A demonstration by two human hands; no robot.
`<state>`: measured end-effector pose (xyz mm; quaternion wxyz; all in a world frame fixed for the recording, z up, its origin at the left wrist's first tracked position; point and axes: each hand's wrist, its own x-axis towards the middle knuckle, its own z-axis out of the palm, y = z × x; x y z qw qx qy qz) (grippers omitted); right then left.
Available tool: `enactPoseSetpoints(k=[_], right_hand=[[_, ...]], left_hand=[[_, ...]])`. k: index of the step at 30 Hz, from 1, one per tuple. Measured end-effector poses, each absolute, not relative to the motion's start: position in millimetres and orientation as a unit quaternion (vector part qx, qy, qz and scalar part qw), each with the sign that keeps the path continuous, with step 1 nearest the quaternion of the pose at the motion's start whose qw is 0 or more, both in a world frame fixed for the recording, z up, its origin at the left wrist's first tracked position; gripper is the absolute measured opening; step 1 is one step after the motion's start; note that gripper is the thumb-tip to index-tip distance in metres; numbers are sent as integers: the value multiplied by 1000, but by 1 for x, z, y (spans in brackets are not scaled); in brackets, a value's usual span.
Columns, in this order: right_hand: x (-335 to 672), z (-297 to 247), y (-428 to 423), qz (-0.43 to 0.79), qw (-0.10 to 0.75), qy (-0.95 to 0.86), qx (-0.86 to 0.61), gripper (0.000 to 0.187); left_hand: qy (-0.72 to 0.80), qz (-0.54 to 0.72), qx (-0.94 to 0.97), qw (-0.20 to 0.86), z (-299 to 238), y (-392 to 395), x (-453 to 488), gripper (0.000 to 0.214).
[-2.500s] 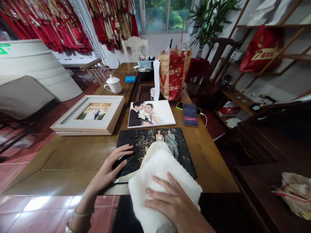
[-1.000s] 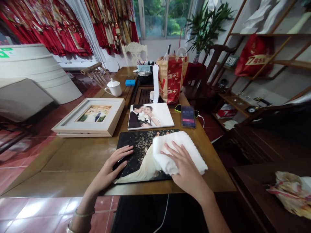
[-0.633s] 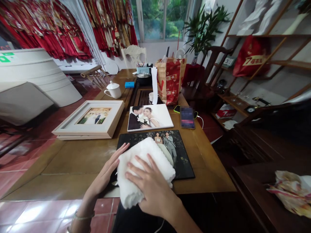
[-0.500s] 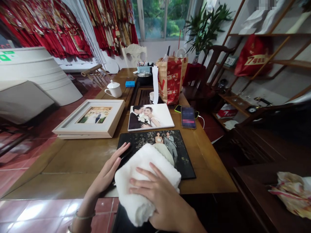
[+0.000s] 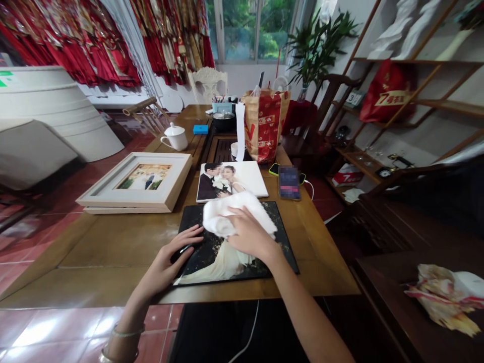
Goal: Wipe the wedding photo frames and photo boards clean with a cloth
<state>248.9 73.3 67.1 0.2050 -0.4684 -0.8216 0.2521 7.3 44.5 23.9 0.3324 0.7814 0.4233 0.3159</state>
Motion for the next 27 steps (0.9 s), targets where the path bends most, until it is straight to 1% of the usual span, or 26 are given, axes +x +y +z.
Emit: enactPoseSetpoints(k=[4,8,13,16,21,24,27], right_hand=[[209,67,91,253,211,-845,-421,58],[209,68,86,255,220,-841,-424,61],[251,63,52,250,221,-797,-503,64],[274,56,32,224,232,-767,-555,65],[276,52,17,164,250,-744,-598,74],[257,57,13,166,239,-775,-560,78],[236,65,3,224,223,-826,-466,80]], left_hand=[[448,305,777,322,23,44,7,29],[446,312,774,323,23,45,8,29],[439,319,767,343,27,44,10,31],[444,321,762,346,29,43,10,32],[444,328,759,346,29,42,10,34],[442,336,756,347,29,41,9,37],[448,337,752,348,30,39,8,44]])
